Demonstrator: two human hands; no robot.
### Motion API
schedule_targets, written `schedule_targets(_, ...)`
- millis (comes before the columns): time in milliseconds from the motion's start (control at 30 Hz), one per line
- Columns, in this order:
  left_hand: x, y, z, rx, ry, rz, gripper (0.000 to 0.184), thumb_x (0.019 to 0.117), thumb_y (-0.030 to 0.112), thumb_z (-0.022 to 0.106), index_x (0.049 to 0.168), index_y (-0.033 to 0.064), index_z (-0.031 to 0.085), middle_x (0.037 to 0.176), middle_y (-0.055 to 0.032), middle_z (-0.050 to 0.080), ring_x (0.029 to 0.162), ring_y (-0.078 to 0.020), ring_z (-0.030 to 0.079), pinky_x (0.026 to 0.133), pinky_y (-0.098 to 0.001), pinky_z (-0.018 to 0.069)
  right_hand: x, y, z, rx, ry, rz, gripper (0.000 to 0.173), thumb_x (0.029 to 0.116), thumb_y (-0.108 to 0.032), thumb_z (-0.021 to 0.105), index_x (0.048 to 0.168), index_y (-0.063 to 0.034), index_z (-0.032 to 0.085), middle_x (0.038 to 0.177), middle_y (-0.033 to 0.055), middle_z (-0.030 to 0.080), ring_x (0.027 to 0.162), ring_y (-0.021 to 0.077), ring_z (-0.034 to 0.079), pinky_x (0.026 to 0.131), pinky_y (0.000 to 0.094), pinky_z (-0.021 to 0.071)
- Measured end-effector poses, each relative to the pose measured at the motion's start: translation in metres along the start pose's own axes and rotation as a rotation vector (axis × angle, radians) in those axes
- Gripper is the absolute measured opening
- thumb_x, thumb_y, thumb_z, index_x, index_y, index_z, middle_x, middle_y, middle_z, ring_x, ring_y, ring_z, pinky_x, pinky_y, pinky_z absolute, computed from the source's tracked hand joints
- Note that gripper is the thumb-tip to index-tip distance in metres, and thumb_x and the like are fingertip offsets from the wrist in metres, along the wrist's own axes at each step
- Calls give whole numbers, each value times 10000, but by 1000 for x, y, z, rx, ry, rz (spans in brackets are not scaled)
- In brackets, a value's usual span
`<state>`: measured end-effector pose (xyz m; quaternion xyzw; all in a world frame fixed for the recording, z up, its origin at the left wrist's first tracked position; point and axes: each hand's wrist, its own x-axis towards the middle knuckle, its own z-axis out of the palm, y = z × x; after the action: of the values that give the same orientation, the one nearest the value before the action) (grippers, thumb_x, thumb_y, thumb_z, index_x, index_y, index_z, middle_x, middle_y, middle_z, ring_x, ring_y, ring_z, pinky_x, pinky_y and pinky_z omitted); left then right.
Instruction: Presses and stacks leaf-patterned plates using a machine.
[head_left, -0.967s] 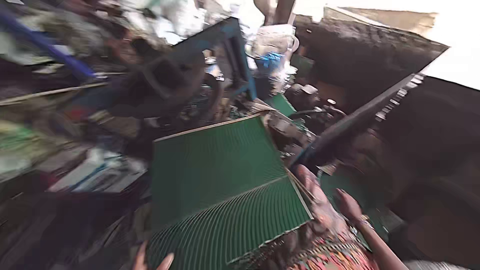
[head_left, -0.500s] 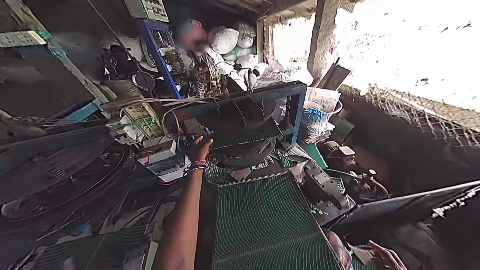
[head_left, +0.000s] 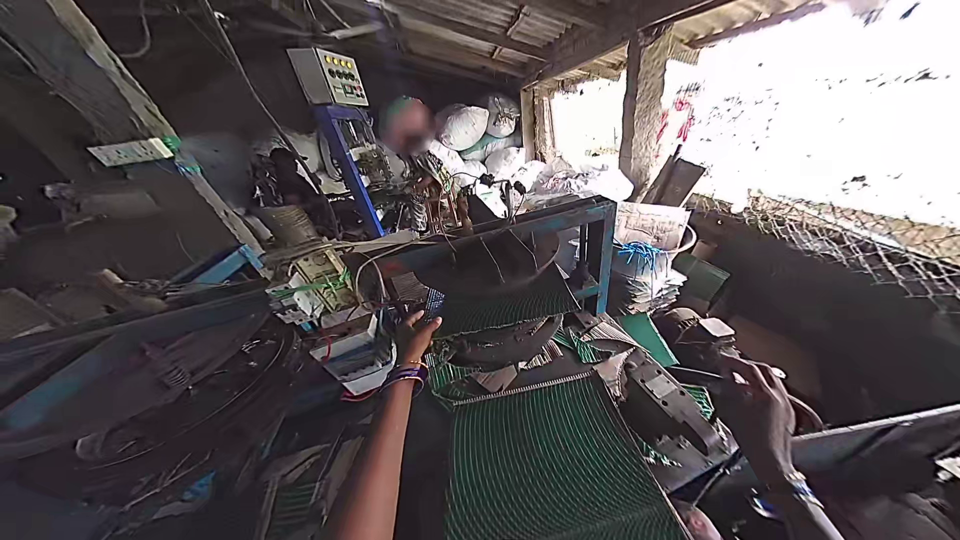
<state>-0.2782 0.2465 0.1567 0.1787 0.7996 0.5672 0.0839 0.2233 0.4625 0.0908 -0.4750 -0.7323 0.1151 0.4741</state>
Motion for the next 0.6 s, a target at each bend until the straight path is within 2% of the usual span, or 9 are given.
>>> schedule_targets(67,-4,2,0,-18,8,-25,656,966,283,726,1494,2,457,1392,-269,543,1018,-320,638,823,-457,547,16,-7,16,-62,-99,55,315,1008,-155,570,1265,-10,680,1308,290,623,1242,474,587,990,639,469)
schedule_targets(100,-10,2,-1,-62,13,-41,682,1001,342,669,1524,-2,398,1414,-285,524,1037,-347,649,838,-483,556,22,-3,27,-84,-93,42,283,994,-145,587,1214,-7,700,1243,290,646,1183,488,611,924,665,489)
schedule_targets(200,-56,-10,-10,-242,41,-99,691,1076,480,457,1591,72,241,1428,-283,474,953,-350,664,746,-482,574,40,-2,59,-123,-103,36,275,1000,-173,589,1175,8,701,1178,280,682,1114,482,652,858,676,495)
schedule_targets(267,-110,-42,-3,-192,-19,-54,589,1102,421,405,1544,39,323,1388,-266,516,983,-349,659,742,-497,565,49,0,75,-193,-238,0,346,1005,-239,586,1228,8,680,1256,272,657,1194,462,625,918,656,511)
schedule_targets(333,-156,-89,10,89,-154,156,515,1062,315,494,1422,-54,485,1364,-251,571,1139,-325,639,889,-487,569,53,-2,91,-256,-322,-5,394,1011,-319,572,1217,-5,691,1224,250,676,1169,441,641,891,630,517)
schedule_targets(400,-188,-129,29,489,-214,383,546,997,456,539,1357,57,636,1419,-169,578,1315,-353,540,1075,-552,448,56,2,95,-254,-317,-8,382,1011,-328,571,1182,-11,701,1176,233,695,1123,425,661,871,618,520)
schedule_targets(433,-200,-145,38,652,-215,459,584,985,537,495,1375,127,644,1470,-155,544,1351,-394,499,1082,-613,400,55,5,93,-245,-314,-11,363,1008,-318,577,1153,-11,706,1148,227,702,1101,419,670,865,617,520)
schedule_targets(500,-212,-157,46,857,-184,518,643,990,610,379,1446,208,587,1535,-126,494,1393,-398,471,1078,-638,387,53,4,93,-239,-310,-20,338,998,-297,593,1121,-7,718,1118,227,713,1064,424,684,846,630,523)
schedule_targets(600,-210,-155,47,867,-160,527,635,990,600,381,1435,203,597,1516,-116,514,1367,-372,497,1084,-609,386,52,0,91,-233,-306,6,321,1007,-288,594,1093,-4,718,1062,230,718,1004,425,694,826,635,514)
